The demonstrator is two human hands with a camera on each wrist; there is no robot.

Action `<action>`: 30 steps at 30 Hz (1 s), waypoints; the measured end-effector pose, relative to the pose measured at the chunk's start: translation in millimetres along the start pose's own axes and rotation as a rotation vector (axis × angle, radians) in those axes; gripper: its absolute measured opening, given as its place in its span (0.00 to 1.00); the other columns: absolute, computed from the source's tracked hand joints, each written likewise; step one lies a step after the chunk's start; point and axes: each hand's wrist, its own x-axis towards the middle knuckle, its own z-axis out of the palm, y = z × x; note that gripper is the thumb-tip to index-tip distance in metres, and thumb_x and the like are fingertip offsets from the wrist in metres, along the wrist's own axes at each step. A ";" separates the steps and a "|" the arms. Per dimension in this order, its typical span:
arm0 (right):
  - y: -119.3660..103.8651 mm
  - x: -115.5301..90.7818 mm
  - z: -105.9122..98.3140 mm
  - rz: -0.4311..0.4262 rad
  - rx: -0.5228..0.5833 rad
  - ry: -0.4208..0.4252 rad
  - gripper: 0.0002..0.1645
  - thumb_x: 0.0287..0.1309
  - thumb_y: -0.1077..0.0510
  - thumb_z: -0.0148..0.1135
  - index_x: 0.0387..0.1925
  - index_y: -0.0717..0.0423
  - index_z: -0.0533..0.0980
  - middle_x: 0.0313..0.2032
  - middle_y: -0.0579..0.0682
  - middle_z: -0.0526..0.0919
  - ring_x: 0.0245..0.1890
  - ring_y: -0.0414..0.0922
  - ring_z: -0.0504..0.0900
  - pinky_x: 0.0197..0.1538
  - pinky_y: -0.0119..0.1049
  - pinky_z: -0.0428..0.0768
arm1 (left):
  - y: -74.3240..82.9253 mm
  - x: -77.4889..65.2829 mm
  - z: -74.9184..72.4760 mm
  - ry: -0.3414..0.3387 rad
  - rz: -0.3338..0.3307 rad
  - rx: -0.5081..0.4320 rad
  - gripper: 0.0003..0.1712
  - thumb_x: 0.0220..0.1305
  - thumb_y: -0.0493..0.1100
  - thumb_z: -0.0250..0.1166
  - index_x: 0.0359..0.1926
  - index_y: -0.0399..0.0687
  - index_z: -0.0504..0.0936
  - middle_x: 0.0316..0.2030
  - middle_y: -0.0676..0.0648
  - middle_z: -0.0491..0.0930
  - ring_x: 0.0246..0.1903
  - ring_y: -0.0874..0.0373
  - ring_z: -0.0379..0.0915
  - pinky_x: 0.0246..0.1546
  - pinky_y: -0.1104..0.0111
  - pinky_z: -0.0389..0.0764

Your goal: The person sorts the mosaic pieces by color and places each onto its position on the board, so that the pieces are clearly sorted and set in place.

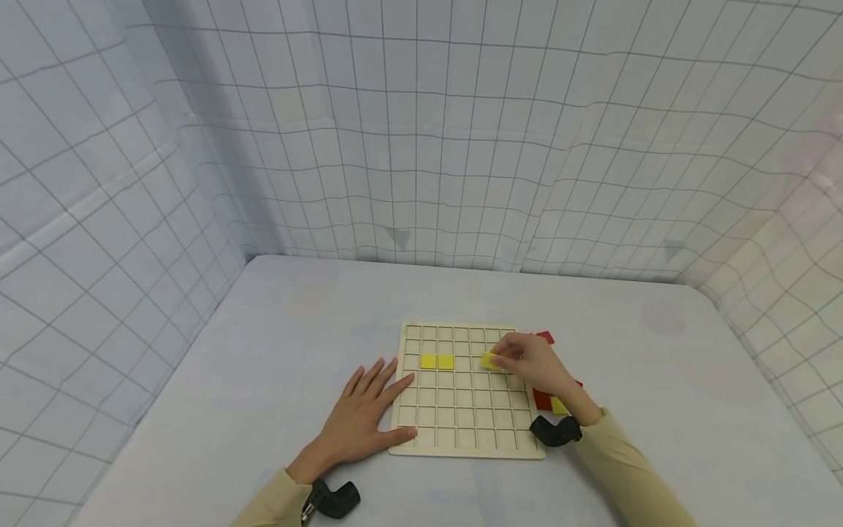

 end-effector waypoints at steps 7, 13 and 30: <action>-9.5 11.5 16.6 0.010 -0.037 -0.003 0.03 0.55 0.57 0.69 0.30 0.50 0.81 0.25 0.38 0.80 0.27 0.38 0.77 0.33 0.36 0.76 | 0.7 0.2 -1.1 -0.010 -0.004 -0.001 0.47 0.58 0.73 0.55 0.72 0.57 0.59 0.72 0.44 0.49 0.71 0.48 0.38 0.67 0.50 0.37; -15.9 16.6 25.6 -0.009 -0.083 0.011 0.03 0.54 0.56 0.69 0.29 0.48 0.81 0.24 0.37 0.79 0.25 0.38 0.75 0.30 0.34 0.74 | -0.1 0.4 0.1 -0.002 0.000 0.005 0.47 0.58 0.74 0.54 0.72 0.57 0.60 0.72 0.44 0.50 0.71 0.47 0.40 0.67 0.50 0.39; -12.3 20.5 35.8 -0.017 -0.140 0.024 0.02 0.55 0.56 0.69 0.32 0.47 0.83 0.28 0.37 0.81 0.29 0.37 0.77 0.33 0.33 0.75 | -0.6 0.1 2.4 0.017 0.002 0.017 0.47 0.57 0.74 0.53 0.72 0.57 0.61 0.72 0.44 0.51 0.71 0.47 0.41 0.67 0.50 0.40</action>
